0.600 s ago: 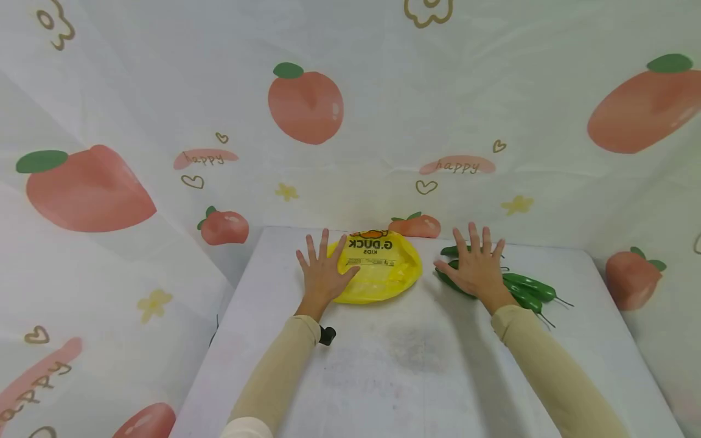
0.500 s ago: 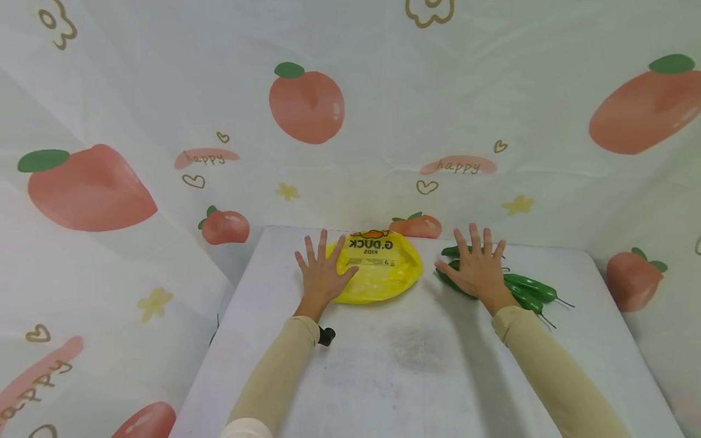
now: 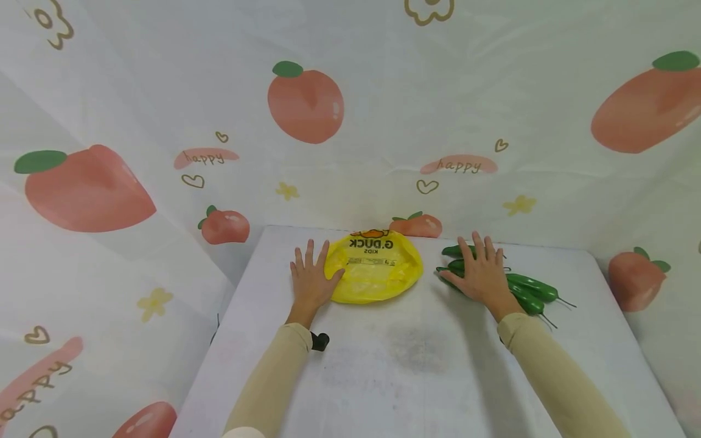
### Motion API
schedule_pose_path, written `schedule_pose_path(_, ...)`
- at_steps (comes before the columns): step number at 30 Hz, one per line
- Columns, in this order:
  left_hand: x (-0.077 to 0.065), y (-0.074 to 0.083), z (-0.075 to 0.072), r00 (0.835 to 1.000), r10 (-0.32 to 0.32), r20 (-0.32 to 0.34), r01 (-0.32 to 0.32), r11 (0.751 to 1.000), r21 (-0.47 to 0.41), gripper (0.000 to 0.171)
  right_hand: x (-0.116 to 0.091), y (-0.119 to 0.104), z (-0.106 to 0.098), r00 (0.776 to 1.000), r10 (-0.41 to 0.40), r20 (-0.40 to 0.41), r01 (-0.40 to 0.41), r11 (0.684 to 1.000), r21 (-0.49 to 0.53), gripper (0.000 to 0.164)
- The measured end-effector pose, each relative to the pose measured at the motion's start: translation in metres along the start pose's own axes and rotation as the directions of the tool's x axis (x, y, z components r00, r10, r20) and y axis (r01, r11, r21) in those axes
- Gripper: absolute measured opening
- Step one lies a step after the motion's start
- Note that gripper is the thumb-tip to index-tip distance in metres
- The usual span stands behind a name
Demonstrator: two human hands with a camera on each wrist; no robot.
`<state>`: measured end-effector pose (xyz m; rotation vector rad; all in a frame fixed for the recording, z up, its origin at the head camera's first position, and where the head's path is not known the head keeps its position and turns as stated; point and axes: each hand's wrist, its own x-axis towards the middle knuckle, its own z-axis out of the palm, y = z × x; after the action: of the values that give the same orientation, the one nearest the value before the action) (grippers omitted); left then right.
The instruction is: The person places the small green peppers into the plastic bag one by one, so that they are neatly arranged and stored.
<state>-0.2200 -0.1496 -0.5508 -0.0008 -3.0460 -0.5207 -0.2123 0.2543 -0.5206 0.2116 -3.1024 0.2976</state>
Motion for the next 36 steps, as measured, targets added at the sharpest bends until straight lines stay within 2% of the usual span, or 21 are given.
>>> schedule_pose_path(7, -0.004, -0.015, 0.005, 0.998, -0.061, 0.005, 0.061, 0.987, -0.146, 0.081, -0.008, 0.003, 0.009, 1.0, -0.005, -0.017, 0.005, 1.0, 0.024, 0.101)
schedule_pose_path(11, -0.005, -0.023, 0.009, 0.995, -0.098, -0.001, 0.093, 0.957, -0.274, 0.079, -0.014, 0.006, 0.014, 0.999, -0.008, -0.039, 0.009, 1.0, 0.03, 0.1)
schedule_pose_path(18, -0.007, -0.032, 0.017, 0.985, -0.173, -0.003, 0.152, 0.871, -0.467, 0.075, -0.022, 0.006, 0.017, 0.998, 0.02, -0.062, -0.016, 0.997, 0.07, 0.101)
schedule_pose_path(24, -0.011, -0.033, 0.023, 0.977, -0.211, -0.005, 0.16, 0.755, -0.636, 0.07, -0.026, 0.008, 0.026, 0.995, 0.036, -0.089, -0.027, 0.994, 0.106, 0.098)
schedule_pose_path(26, -0.013, -0.033, 0.026, 0.973, -0.231, -0.011, 0.165, 0.725, -0.668, 0.069, -0.027, 0.009, 0.03, 0.994, 0.031, -0.106, -0.018, 0.993, 0.117, 0.096)
schedule_pose_path(30, -0.015, -0.036, 0.03, 0.961, -0.276, -0.037, 0.169, 0.685, -0.708, 0.066, -0.027, 0.009, 0.035, 0.992, 0.025, -0.126, -0.009, 0.992, 0.125, 0.089)
schedule_pose_path(36, -0.02, -0.041, 0.039, 0.954, -0.284, -0.101, 0.116, 0.655, -0.746, 0.057, -0.027, 0.008, 0.034, 0.992, 0.05, -0.12, -0.027, 0.983, 0.183, 0.075)
